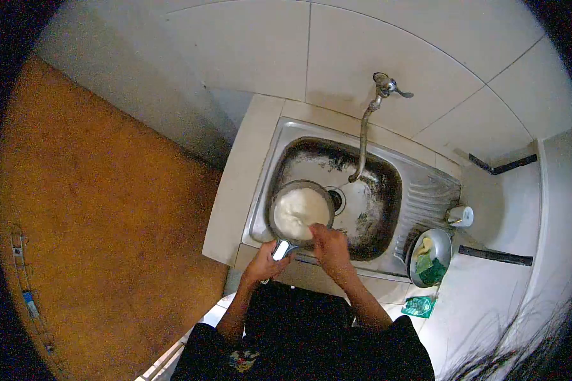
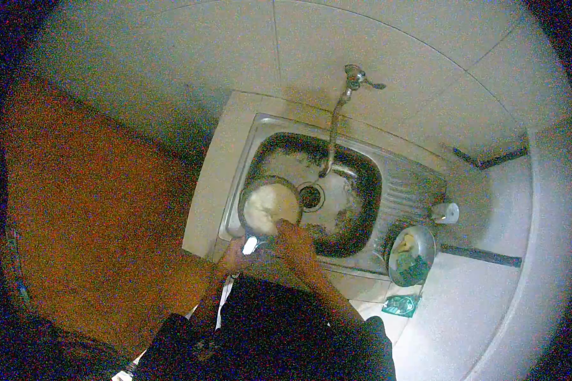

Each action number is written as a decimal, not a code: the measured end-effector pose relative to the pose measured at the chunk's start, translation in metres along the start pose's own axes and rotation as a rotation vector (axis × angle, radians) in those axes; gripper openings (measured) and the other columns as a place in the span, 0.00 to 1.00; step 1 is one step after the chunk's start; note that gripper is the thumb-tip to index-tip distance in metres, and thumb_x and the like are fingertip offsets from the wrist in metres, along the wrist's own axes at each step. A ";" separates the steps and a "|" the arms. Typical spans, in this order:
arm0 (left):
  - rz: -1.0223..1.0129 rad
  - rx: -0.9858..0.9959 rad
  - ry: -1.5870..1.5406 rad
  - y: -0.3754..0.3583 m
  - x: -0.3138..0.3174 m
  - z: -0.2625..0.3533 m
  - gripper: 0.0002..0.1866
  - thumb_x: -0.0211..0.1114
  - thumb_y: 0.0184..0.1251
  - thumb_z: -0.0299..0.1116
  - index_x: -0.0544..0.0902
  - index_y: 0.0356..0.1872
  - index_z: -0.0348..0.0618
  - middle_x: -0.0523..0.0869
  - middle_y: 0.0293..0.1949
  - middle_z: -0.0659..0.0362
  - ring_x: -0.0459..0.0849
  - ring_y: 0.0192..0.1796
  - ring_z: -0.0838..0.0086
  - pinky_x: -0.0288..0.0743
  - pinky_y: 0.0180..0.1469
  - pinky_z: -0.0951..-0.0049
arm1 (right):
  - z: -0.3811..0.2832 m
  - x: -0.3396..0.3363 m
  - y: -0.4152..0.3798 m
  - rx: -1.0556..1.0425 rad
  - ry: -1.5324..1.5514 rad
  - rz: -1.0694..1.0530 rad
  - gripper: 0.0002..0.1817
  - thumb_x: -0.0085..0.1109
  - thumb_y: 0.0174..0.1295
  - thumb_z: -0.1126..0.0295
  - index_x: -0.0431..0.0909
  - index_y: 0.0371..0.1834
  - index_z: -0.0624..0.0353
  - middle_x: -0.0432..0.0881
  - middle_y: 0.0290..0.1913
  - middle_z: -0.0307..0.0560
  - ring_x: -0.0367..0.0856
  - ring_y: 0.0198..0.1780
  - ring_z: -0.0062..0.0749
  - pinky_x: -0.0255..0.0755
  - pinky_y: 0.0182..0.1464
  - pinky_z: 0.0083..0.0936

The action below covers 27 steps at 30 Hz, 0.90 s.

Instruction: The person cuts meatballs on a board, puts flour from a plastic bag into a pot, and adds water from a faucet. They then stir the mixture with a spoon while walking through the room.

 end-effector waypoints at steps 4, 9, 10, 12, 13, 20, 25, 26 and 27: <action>-0.034 -0.034 -0.058 -0.008 -0.002 -0.010 0.14 0.67 0.62 0.36 0.75 0.43 0.40 0.76 0.19 0.65 0.71 0.15 0.82 0.66 0.16 0.77 | -0.007 -0.029 0.017 -0.006 0.027 0.084 0.07 0.53 0.62 0.77 0.79 0.41 0.63 0.82 0.36 0.60 0.83 0.34 0.54 0.75 0.35 0.41; -0.007 0.018 -0.105 -0.012 -0.010 -0.006 0.14 0.66 0.63 0.35 0.74 0.42 0.40 0.74 0.19 0.65 0.70 0.14 0.82 0.66 0.15 0.77 | -0.016 0.004 0.021 -0.097 0.059 0.054 0.07 0.52 0.63 0.76 0.79 0.41 0.64 0.82 0.35 0.61 0.83 0.34 0.53 0.76 0.34 0.39; 0.001 0.071 -0.186 -0.012 -0.012 -0.007 0.13 0.66 0.63 0.34 0.74 0.42 0.40 0.74 0.18 0.65 0.70 0.13 0.82 0.66 0.14 0.77 | -0.017 0.002 0.014 -0.102 0.061 0.051 0.07 0.52 0.63 0.76 0.79 0.41 0.64 0.82 0.35 0.61 0.83 0.34 0.53 0.76 0.34 0.39; -0.026 -0.074 -0.122 -0.018 -0.019 0.015 0.13 0.65 0.63 0.34 0.74 0.42 0.40 0.74 0.18 0.65 0.70 0.13 0.82 0.67 0.14 0.77 | -0.021 -0.012 0.003 -0.144 0.069 0.059 0.08 0.52 0.62 0.77 0.79 0.41 0.64 0.82 0.36 0.62 0.83 0.35 0.54 0.76 0.36 0.39; -0.065 -0.221 -0.061 -0.022 -0.019 0.018 0.12 0.65 0.63 0.33 0.74 0.42 0.40 0.73 0.17 0.65 0.70 0.13 0.82 0.67 0.14 0.78 | -0.028 -0.019 0.008 -0.146 0.070 0.054 0.08 0.52 0.62 0.77 0.79 0.41 0.64 0.82 0.36 0.62 0.83 0.35 0.54 0.76 0.36 0.39; -0.050 0.094 -0.142 -0.020 -0.019 -0.008 0.11 0.64 0.63 0.30 0.74 0.43 0.40 0.74 0.17 0.66 0.71 0.14 0.83 0.67 0.14 0.78 | -0.035 -0.006 0.015 -0.060 0.080 0.080 0.08 0.54 0.61 0.78 0.79 0.42 0.63 0.82 0.33 0.62 0.83 0.34 0.55 0.76 0.34 0.40; -0.053 0.163 -0.075 -0.023 -0.021 0.003 0.11 0.62 0.64 0.29 0.74 0.45 0.39 0.75 0.18 0.66 0.71 0.14 0.84 0.66 0.15 0.79 | -0.033 -0.029 0.011 -0.024 -0.063 0.039 0.07 0.53 0.61 0.77 0.79 0.41 0.62 0.82 0.34 0.61 0.82 0.34 0.57 0.75 0.33 0.40; -0.060 0.165 -0.073 -0.023 -0.020 0.003 0.11 0.62 0.64 0.29 0.74 0.45 0.39 0.75 0.18 0.66 0.71 0.14 0.84 0.66 0.15 0.79 | -0.036 -0.030 0.024 -0.001 -0.002 0.079 0.08 0.53 0.61 0.78 0.78 0.42 0.62 0.82 0.34 0.60 0.82 0.33 0.57 0.75 0.33 0.40; -0.067 0.101 -0.112 -0.024 -0.018 0.000 0.11 0.62 0.64 0.29 0.74 0.44 0.39 0.75 0.19 0.66 0.71 0.14 0.84 0.66 0.15 0.80 | -0.038 -0.031 0.030 0.020 0.059 0.120 0.08 0.53 0.61 0.79 0.78 0.42 0.62 0.82 0.34 0.59 0.82 0.33 0.57 0.75 0.33 0.40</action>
Point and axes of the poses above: each hand's wrist, its own y-axis towards the middle knuckle, its own x-axis out of the palm, z = x × y, the point moved 4 cm from there along y, towards the middle knuckle
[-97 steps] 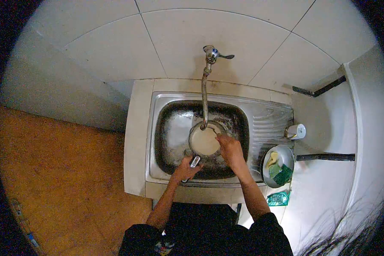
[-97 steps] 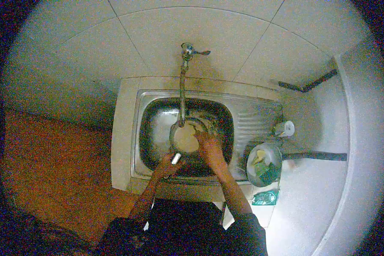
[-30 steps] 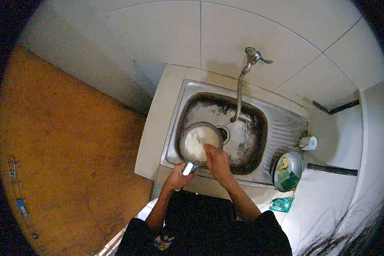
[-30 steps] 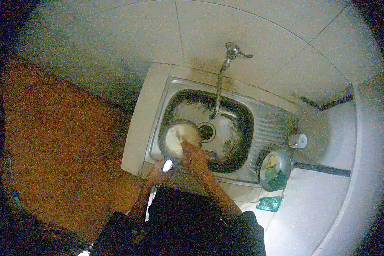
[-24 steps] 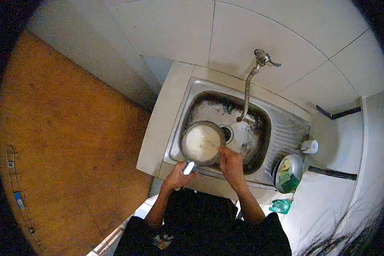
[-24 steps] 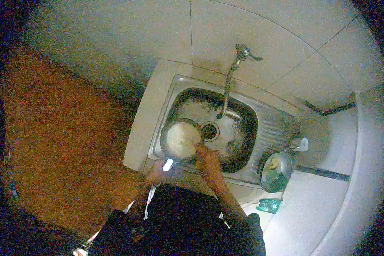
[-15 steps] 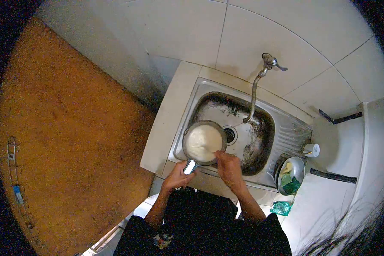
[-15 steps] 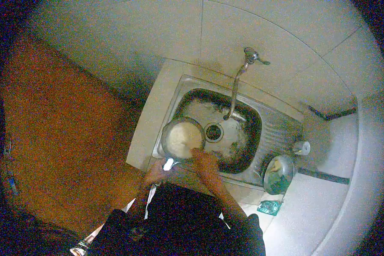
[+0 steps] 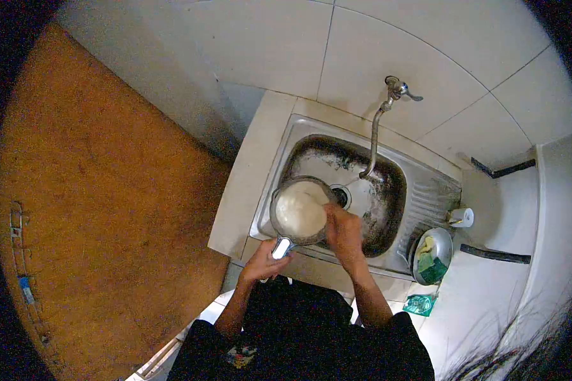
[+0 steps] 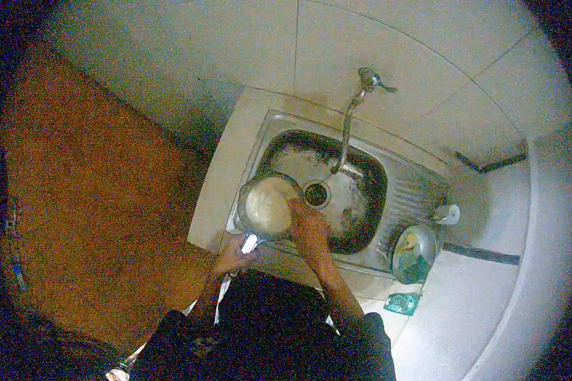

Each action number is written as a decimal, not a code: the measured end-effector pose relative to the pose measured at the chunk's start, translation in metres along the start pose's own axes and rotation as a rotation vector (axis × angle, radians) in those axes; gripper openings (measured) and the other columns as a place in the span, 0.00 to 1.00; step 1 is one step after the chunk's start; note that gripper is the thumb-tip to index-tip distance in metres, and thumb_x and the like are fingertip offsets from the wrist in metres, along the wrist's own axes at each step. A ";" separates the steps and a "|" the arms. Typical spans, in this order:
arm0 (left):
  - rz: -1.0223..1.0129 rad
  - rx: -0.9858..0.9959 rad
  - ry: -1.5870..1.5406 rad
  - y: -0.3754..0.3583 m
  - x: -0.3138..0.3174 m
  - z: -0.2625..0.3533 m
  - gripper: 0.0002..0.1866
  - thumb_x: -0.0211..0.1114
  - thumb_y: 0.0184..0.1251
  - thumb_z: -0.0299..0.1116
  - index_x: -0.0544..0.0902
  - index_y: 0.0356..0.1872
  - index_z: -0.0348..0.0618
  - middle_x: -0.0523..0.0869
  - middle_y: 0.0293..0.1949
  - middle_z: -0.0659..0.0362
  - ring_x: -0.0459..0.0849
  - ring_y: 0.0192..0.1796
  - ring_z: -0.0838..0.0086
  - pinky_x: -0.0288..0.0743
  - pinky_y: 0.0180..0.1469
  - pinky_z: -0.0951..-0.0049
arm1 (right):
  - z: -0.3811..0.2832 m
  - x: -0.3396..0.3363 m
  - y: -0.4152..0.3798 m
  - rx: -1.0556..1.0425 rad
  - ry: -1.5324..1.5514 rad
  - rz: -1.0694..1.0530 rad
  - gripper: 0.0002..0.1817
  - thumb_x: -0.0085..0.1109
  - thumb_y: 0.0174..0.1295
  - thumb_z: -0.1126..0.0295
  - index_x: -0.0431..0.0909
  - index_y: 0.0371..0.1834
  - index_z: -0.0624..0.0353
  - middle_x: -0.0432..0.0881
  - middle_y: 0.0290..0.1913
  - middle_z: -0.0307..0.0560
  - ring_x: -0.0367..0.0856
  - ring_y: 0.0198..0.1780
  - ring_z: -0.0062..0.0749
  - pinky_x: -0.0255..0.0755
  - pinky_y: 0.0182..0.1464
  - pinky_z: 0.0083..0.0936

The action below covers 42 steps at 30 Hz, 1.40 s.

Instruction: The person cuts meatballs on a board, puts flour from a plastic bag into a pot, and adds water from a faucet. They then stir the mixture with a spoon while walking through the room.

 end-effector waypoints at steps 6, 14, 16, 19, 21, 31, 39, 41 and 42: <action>-0.010 0.065 -0.023 0.003 -0.003 0.002 0.11 0.63 0.63 0.29 0.74 0.44 0.39 0.76 0.20 0.65 0.71 0.15 0.84 0.66 0.15 0.80 | 0.001 -0.004 -0.025 -0.015 -0.028 -0.082 0.09 0.51 0.60 0.81 0.80 0.40 0.63 0.82 0.35 0.59 0.82 0.34 0.55 0.75 0.33 0.39; 0.000 0.059 -0.039 0.000 0.002 0.001 0.11 0.63 0.62 0.27 0.73 0.44 0.37 0.76 0.20 0.65 0.71 0.14 0.84 0.67 0.15 0.80 | -0.007 0.007 -0.029 -0.068 -0.025 -0.141 0.06 0.55 0.61 0.77 0.80 0.39 0.64 0.82 0.33 0.61 0.82 0.32 0.55 0.75 0.33 0.38; 0.005 0.068 0.034 0.001 0.002 -0.005 0.12 0.63 0.62 0.26 0.73 0.44 0.36 0.76 0.18 0.66 0.72 0.14 0.84 0.67 0.15 0.79 | -0.005 -0.008 -0.027 -0.078 -0.073 -0.098 0.05 0.56 0.62 0.76 0.79 0.38 0.64 0.81 0.32 0.61 0.82 0.31 0.54 0.74 0.32 0.38; -0.005 0.053 -0.126 -0.002 0.005 0.010 0.11 0.63 0.62 0.26 0.74 0.43 0.36 0.77 0.19 0.64 0.72 0.14 0.84 0.67 0.15 0.79 | 0.003 -0.031 -0.014 -0.053 -0.104 0.004 0.05 0.57 0.63 0.73 0.79 0.35 0.65 0.81 0.27 0.58 0.81 0.27 0.51 0.72 0.28 0.37; -0.031 0.002 -0.064 -0.002 0.004 0.025 0.11 0.63 0.62 0.25 0.74 0.43 0.36 0.77 0.21 0.64 0.72 0.15 0.84 0.67 0.15 0.79 | 0.008 -0.039 -0.010 -0.023 -0.087 0.062 0.06 0.58 0.63 0.72 0.79 0.34 0.64 0.80 0.25 0.57 0.81 0.23 0.49 0.71 0.26 0.35; 0.095 -0.090 -0.053 -0.010 0.011 0.048 0.09 0.63 0.62 0.25 0.74 0.42 0.38 0.78 0.22 0.63 0.72 0.13 0.83 0.67 0.13 0.79 | 0.038 -0.100 0.027 -0.047 -0.177 -0.053 0.17 0.62 0.61 0.67 0.73 0.50 0.62 0.77 0.44 0.54 0.78 0.43 0.41 0.71 0.43 0.34; 0.082 -0.203 -0.092 -0.018 0.014 0.045 0.06 0.63 0.63 0.25 0.74 0.37 0.38 0.76 0.19 0.64 0.72 0.13 0.83 0.65 0.13 0.79 | 0.130 -0.153 0.209 -0.254 -0.466 0.527 0.20 0.50 0.69 0.67 0.70 0.62 0.61 0.73 0.56 0.67 0.73 0.58 0.58 0.70 0.57 0.42; 0.123 -0.211 -0.108 -0.018 0.016 0.040 0.06 0.64 0.63 0.25 0.74 0.36 0.38 0.75 0.19 0.65 0.71 0.13 0.83 0.65 0.13 0.79 | 0.135 -0.155 0.218 -0.204 -0.472 0.521 0.15 0.51 0.67 0.69 0.74 0.54 0.63 0.77 0.50 0.66 0.76 0.52 0.59 0.72 0.52 0.43; 0.142 -0.213 -0.133 -0.019 0.017 0.037 0.07 0.64 0.63 0.25 0.73 0.35 0.38 0.75 0.18 0.64 0.71 0.13 0.83 0.65 0.13 0.79 | 0.139 -0.153 0.220 -0.140 -0.481 0.515 0.12 0.52 0.66 0.71 0.78 0.47 0.65 0.80 0.44 0.66 0.79 0.46 0.59 0.73 0.47 0.43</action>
Point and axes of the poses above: each hand's wrist, its own y-axis towards the middle knuckle, its own x-axis out of the palm, z = x × y, the point moved 4 cm from there along y, towards the middle knuckle
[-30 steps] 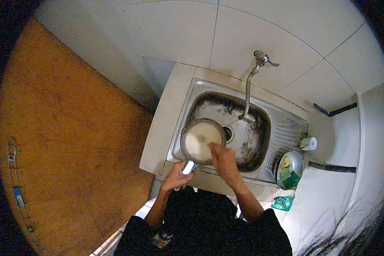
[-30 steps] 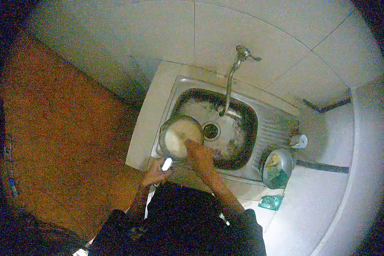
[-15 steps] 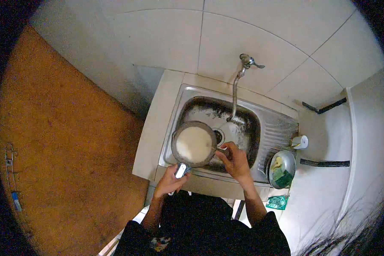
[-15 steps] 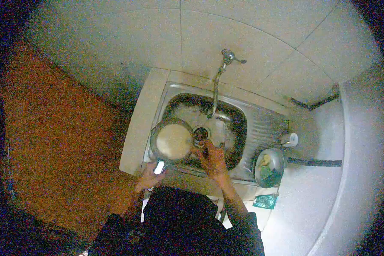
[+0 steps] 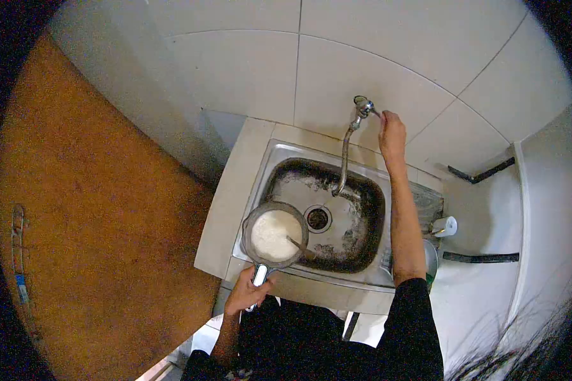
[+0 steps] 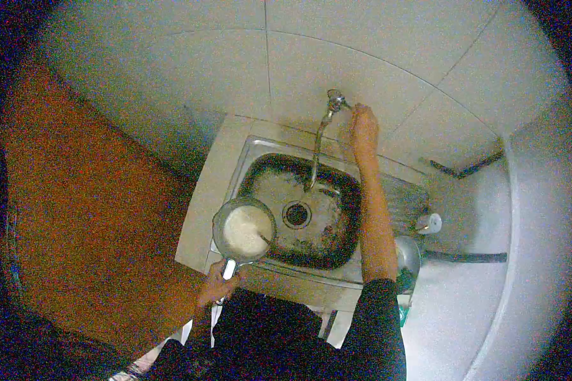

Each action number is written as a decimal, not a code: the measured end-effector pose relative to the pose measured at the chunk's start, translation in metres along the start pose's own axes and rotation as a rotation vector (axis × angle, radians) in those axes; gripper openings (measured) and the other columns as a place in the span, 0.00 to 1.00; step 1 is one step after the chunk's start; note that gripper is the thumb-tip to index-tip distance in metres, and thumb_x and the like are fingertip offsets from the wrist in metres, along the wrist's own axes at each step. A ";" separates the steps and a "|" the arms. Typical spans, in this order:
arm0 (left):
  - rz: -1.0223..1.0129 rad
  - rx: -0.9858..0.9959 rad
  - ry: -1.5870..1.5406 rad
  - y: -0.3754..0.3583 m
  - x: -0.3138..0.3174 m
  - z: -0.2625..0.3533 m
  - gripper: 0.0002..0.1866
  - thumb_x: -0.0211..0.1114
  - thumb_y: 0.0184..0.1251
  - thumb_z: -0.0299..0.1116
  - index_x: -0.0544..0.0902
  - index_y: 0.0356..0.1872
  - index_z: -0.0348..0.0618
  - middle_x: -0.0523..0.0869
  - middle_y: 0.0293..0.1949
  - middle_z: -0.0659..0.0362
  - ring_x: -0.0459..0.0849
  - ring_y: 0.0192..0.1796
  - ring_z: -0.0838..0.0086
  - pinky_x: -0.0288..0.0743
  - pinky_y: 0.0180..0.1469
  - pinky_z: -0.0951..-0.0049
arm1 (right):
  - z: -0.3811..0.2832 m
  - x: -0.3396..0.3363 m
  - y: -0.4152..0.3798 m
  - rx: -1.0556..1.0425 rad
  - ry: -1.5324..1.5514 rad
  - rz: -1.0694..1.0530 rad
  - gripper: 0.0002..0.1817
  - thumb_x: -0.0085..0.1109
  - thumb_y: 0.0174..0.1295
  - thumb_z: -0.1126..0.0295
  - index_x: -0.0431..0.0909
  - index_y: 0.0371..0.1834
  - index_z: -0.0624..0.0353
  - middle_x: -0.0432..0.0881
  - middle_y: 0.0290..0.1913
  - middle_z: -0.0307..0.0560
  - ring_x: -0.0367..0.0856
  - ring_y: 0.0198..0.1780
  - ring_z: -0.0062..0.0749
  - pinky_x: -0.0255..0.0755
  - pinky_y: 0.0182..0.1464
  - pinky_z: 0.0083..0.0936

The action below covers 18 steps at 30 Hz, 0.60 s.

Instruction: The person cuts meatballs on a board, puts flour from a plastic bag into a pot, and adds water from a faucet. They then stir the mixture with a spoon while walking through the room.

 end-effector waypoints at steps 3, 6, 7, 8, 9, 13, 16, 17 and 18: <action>0.042 -0.020 -0.031 -0.006 0.001 -0.005 0.07 0.64 0.62 0.25 0.73 0.34 0.39 0.75 0.18 0.64 0.71 0.13 0.83 0.65 0.13 0.78 | -0.018 -0.009 -0.002 0.042 0.024 0.088 0.07 0.54 0.61 0.75 0.81 0.34 0.66 0.81 0.32 0.63 0.80 0.35 0.60 0.73 0.39 0.45; 0.090 -0.024 -0.021 -0.013 0.000 -0.003 0.07 0.64 0.62 0.25 0.73 0.34 0.39 0.75 0.17 0.64 0.71 0.13 0.83 0.65 0.12 0.78 | -0.028 -0.011 -0.005 0.038 -0.023 0.036 0.05 0.56 0.58 0.76 0.81 0.32 0.66 0.80 0.28 0.63 0.79 0.32 0.61 0.72 0.36 0.47; 0.120 -0.007 -0.012 -0.014 -0.001 -0.002 0.08 0.65 0.62 0.25 0.72 0.34 0.39 0.75 0.16 0.64 0.71 0.13 0.83 0.65 0.12 0.78 | -0.034 -0.014 -0.006 0.037 -0.023 0.036 0.05 0.56 0.58 0.76 0.81 0.32 0.66 0.80 0.28 0.63 0.79 0.32 0.61 0.72 0.36 0.47; 0.059 0.036 -0.028 -0.010 -0.002 -0.010 0.08 0.65 0.62 0.26 0.72 0.33 0.39 0.74 0.15 0.64 0.71 0.12 0.83 0.65 0.12 0.78 | -0.042 -0.015 -0.006 0.051 -0.042 0.006 0.05 0.56 0.58 0.76 0.81 0.31 0.66 0.80 0.27 0.64 0.79 0.32 0.61 0.72 0.36 0.47; 0.061 0.038 -0.030 -0.013 -0.003 -0.014 0.08 0.65 0.62 0.26 0.72 0.33 0.39 0.74 0.15 0.64 0.71 0.12 0.83 0.65 0.12 0.78 | -0.047 -0.015 -0.008 0.063 -0.059 -0.022 0.05 0.56 0.57 0.76 0.80 0.31 0.66 0.79 0.26 0.65 0.79 0.32 0.61 0.72 0.35 0.48; 0.071 0.050 -0.004 -0.007 -0.010 -0.014 0.08 0.64 0.62 0.25 0.72 0.33 0.38 0.74 0.14 0.65 0.71 0.12 0.83 0.65 0.12 0.78 | -0.040 0.001 -0.002 0.093 -0.078 0.037 0.06 0.56 0.57 0.76 0.80 0.29 0.67 0.79 0.25 0.66 0.79 0.31 0.62 0.71 0.35 0.50; 0.102 0.031 0.006 -0.050 -0.007 -0.009 0.08 0.64 0.63 0.26 0.72 0.34 0.38 0.74 0.15 0.65 0.71 0.12 0.83 0.65 0.12 0.78 | -0.055 -0.004 -0.004 0.071 -0.072 0.071 0.08 0.57 0.57 0.73 0.81 0.28 0.68 0.79 0.25 0.66 0.79 0.31 0.64 0.73 0.37 0.50; 0.102 0.048 -0.029 -0.051 -0.005 -0.011 0.08 0.64 0.63 0.26 0.73 0.34 0.37 0.74 0.15 0.65 0.71 0.12 0.83 0.65 0.12 0.78 | -0.057 -0.004 -0.001 0.107 -0.107 0.018 0.09 0.57 0.58 0.71 0.81 0.28 0.68 0.80 0.26 0.67 0.80 0.32 0.64 0.73 0.38 0.50; 0.112 0.054 -0.042 -0.052 -0.004 -0.014 0.08 0.64 0.63 0.26 0.73 0.34 0.37 0.74 0.15 0.65 0.71 0.12 0.83 0.65 0.12 0.78 | -0.061 -0.003 0.004 0.137 -0.140 -0.033 0.11 0.58 0.58 0.69 0.82 0.28 0.68 0.80 0.26 0.67 0.80 0.32 0.64 0.74 0.39 0.50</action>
Point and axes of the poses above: each hand's wrist, its own y-axis towards the middle knuckle, its own x-axis out of the palm, z = x × y, the point moved 4 cm from there along y, towards the middle knuckle
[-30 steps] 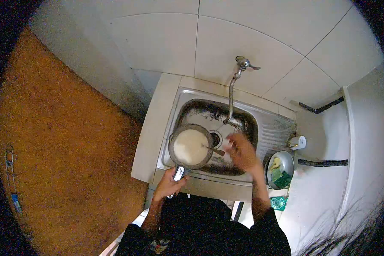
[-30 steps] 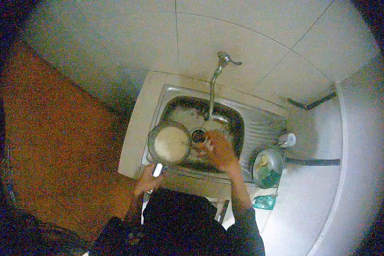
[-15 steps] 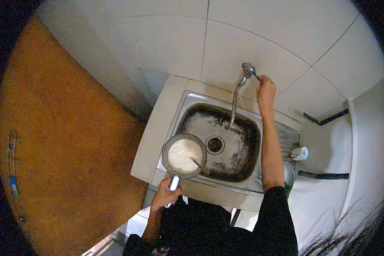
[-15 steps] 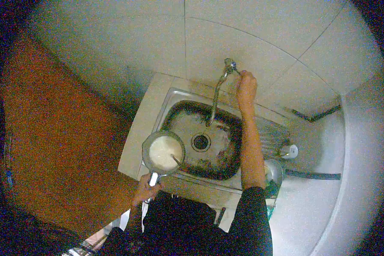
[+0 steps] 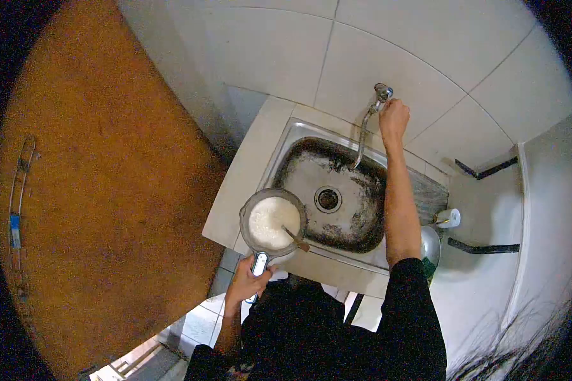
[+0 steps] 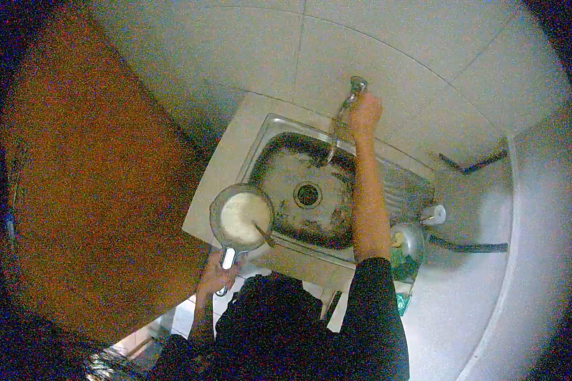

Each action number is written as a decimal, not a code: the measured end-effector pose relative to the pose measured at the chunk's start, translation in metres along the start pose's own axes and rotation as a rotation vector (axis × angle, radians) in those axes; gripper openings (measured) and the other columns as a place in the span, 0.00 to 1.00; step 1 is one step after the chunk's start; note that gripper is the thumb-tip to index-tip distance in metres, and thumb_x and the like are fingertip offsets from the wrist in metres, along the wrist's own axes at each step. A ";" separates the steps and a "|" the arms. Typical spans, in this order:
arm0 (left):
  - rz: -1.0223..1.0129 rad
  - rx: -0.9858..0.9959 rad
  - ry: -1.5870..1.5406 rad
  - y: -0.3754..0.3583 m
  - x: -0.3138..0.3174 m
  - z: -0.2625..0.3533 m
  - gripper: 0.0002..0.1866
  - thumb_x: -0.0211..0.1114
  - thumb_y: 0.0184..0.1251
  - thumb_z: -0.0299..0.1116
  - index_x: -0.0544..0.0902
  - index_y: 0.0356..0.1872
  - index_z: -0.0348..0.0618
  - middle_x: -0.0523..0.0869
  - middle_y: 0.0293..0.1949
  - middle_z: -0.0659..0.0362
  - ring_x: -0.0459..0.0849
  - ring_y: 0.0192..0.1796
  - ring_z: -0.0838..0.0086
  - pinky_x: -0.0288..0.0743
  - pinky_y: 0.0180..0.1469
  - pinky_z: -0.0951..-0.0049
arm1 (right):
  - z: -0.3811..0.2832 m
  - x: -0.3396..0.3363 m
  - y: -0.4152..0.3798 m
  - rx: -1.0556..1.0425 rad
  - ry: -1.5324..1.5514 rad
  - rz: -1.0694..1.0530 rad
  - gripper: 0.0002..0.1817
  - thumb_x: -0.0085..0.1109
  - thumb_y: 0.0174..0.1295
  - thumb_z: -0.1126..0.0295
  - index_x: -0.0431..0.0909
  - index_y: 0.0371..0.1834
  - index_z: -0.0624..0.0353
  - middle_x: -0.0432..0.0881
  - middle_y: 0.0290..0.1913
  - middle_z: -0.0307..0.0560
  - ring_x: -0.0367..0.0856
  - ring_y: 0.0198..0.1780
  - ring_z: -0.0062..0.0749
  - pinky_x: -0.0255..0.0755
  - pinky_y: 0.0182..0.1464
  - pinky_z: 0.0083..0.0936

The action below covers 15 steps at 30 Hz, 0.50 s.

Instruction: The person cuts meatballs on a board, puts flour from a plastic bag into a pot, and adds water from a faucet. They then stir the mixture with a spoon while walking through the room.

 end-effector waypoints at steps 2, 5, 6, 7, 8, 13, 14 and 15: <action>-0.002 -0.054 -0.057 -0.013 0.000 -0.002 0.08 0.64 0.63 0.27 0.73 0.36 0.36 0.74 0.15 0.65 0.70 0.12 0.83 0.65 0.12 0.78 | -0.001 -0.001 0.000 -0.013 0.013 0.039 0.11 0.58 0.58 0.69 0.82 0.28 0.68 0.80 0.27 0.68 0.81 0.33 0.64 0.74 0.39 0.49; 0.022 -0.114 0.026 -0.020 0.000 0.000 0.09 0.64 0.63 0.27 0.74 0.38 0.35 0.74 0.15 0.65 0.70 0.11 0.83 0.65 0.13 0.79 | -0.005 -0.002 0.001 0.010 0.025 0.082 0.12 0.58 0.58 0.68 0.82 0.28 0.68 0.80 0.28 0.70 0.81 0.34 0.64 0.75 0.40 0.49; 0.012 -0.097 0.028 -0.022 -0.001 -0.005 0.08 0.64 0.64 0.27 0.74 0.39 0.37 0.74 0.15 0.65 0.70 0.12 0.83 0.65 0.13 0.79 | -0.005 -0.002 0.002 0.036 0.018 0.068 0.12 0.58 0.58 0.68 0.82 0.28 0.68 0.80 0.28 0.71 0.81 0.34 0.64 0.75 0.40 0.50; 0.009 -0.099 0.028 -0.024 -0.004 -0.013 0.08 0.64 0.64 0.27 0.74 0.39 0.37 0.74 0.15 0.65 0.70 0.12 0.83 0.65 0.13 0.79 | -0.006 -0.004 0.003 0.037 0.015 0.067 0.12 0.58 0.58 0.68 0.82 0.28 0.68 0.80 0.28 0.71 0.81 0.34 0.64 0.75 0.40 0.50; 0.005 -0.064 0.044 -0.025 -0.005 -0.018 0.08 0.63 0.64 0.27 0.74 0.39 0.37 0.74 0.16 0.65 0.71 0.12 0.83 0.65 0.13 0.79 | -0.007 -0.003 0.004 0.036 -0.002 0.038 0.12 0.58 0.58 0.68 0.82 0.28 0.69 0.80 0.28 0.71 0.81 0.35 0.65 0.75 0.40 0.50; 0.004 -0.034 0.024 -0.024 -0.007 -0.026 0.08 0.63 0.65 0.26 0.73 0.39 0.38 0.75 0.16 0.65 0.71 0.12 0.83 0.64 0.12 0.79 | -0.015 -0.006 0.004 0.108 0.073 0.019 0.12 0.58 0.57 0.69 0.81 0.29 0.70 0.80 0.29 0.71 0.82 0.35 0.64 0.75 0.40 0.50; 0.005 -0.042 -0.029 -0.026 -0.007 -0.026 0.07 0.63 0.65 0.26 0.73 0.39 0.38 0.74 0.16 0.65 0.71 0.12 0.83 0.63 0.12 0.79 | -0.014 -0.001 0.005 0.072 0.074 0.069 0.11 0.58 0.56 0.70 0.81 0.30 0.70 0.80 0.29 0.71 0.82 0.35 0.64 0.75 0.40 0.50; 0.005 -0.047 -0.080 -0.025 -0.007 -0.025 0.07 0.63 0.65 0.26 0.73 0.38 0.38 0.74 0.16 0.65 0.70 0.12 0.83 0.63 0.12 0.79 | -0.014 0.003 0.007 0.036 0.075 0.123 0.10 0.58 0.54 0.71 0.81 0.30 0.70 0.81 0.29 0.71 0.82 0.35 0.64 0.76 0.40 0.50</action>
Point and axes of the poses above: each hand's wrist, its own y-axis towards the middle knuckle, its own x-axis out of the palm, z = x × y, the point moved 4 cm from there along y, towards the middle knuckle
